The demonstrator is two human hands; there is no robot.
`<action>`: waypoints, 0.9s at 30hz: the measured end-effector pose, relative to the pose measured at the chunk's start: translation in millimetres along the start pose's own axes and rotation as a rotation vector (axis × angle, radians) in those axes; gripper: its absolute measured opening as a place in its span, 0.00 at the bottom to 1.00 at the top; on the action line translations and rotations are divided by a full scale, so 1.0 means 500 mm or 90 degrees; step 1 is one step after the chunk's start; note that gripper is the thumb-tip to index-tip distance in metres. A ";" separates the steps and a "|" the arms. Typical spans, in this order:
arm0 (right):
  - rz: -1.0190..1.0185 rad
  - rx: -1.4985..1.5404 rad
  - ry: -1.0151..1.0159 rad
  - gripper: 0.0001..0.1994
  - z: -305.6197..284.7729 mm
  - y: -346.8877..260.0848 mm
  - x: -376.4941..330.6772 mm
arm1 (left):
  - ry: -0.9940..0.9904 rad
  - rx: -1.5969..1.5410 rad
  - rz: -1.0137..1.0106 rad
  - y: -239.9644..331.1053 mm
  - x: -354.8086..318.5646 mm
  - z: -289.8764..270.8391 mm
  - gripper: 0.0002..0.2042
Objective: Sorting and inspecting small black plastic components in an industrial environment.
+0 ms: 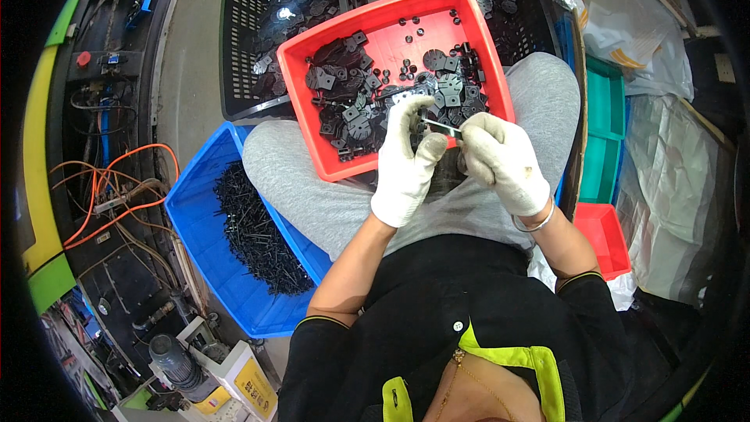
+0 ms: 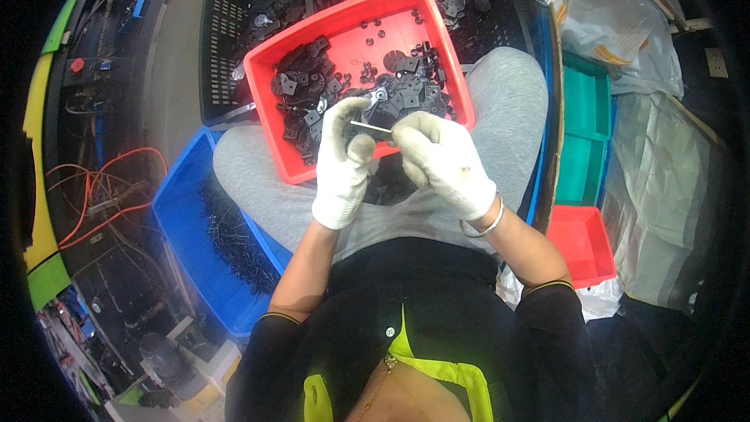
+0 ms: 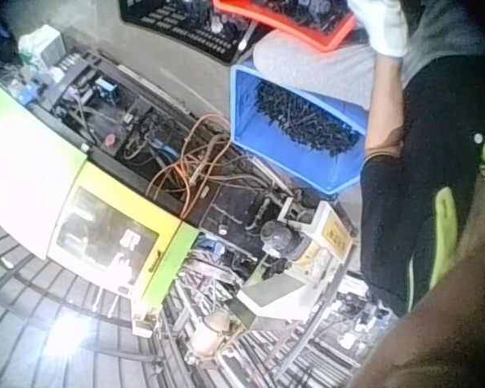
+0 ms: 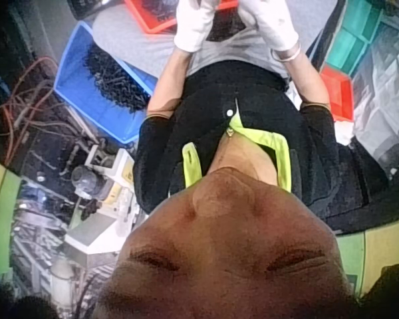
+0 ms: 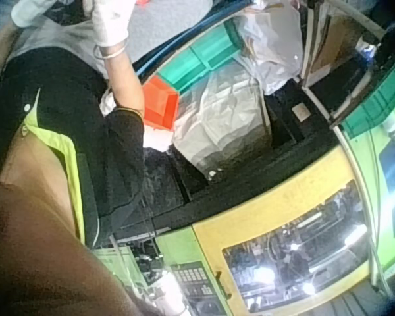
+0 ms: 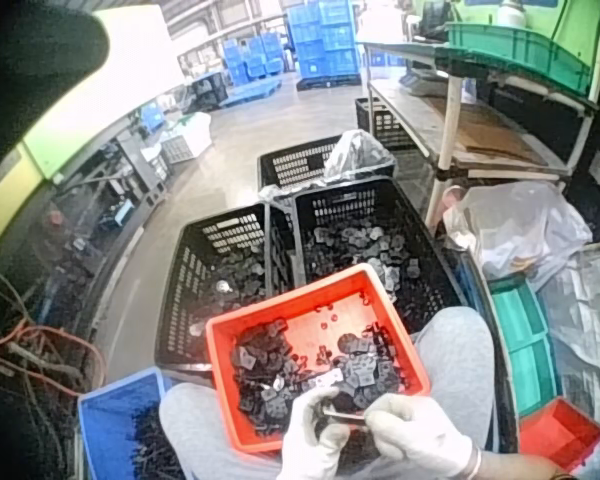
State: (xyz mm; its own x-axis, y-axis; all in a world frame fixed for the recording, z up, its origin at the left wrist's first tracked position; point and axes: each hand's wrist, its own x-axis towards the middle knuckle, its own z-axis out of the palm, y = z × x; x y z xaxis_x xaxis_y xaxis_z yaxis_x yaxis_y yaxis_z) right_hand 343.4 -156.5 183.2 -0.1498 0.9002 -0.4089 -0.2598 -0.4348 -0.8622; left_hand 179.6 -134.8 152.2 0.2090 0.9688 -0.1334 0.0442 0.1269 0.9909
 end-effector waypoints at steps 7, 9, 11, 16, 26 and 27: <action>0.010 0.011 -0.049 0.11 0.003 -0.004 0.004 | 0.013 -0.003 0.069 -0.003 0.005 0.006 0.32; 0.012 0.003 -0.051 0.12 0.002 -0.003 0.005 | 0.005 -0.005 0.050 0.001 0.004 0.005 0.30; 0.017 0.012 -0.059 0.12 0.000 -0.001 0.008 | -0.003 -0.007 0.032 0.003 0.002 0.004 0.28; 0.027 0.028 -0.072 0.13 0.003 0.007 0.013 | -0.027 -0.088 -0.025 -0.009 0.001 0.004 0.19; 0.004 0.037 0.001 0.14 0.010 0.018 0.010 | -0.058 -0.257 -0.117 0.020 -0.002 0.015 0.21; -0.005 0.035 0.002 0.14 0.008 0.019 0.009 | -0.070 -0.279 -0.120 0.020 -0.002 0.016 0.21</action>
State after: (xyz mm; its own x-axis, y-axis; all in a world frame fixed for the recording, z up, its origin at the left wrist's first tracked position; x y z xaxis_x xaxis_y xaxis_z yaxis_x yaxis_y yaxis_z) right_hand 336.7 -156.7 174.6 -0.1445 0.9040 -0.4025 -0.3129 -0.4276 -0.8481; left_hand 187.6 -136.0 161.9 0.3393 0.8953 -0.2884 -0.3197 0.3982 0.8598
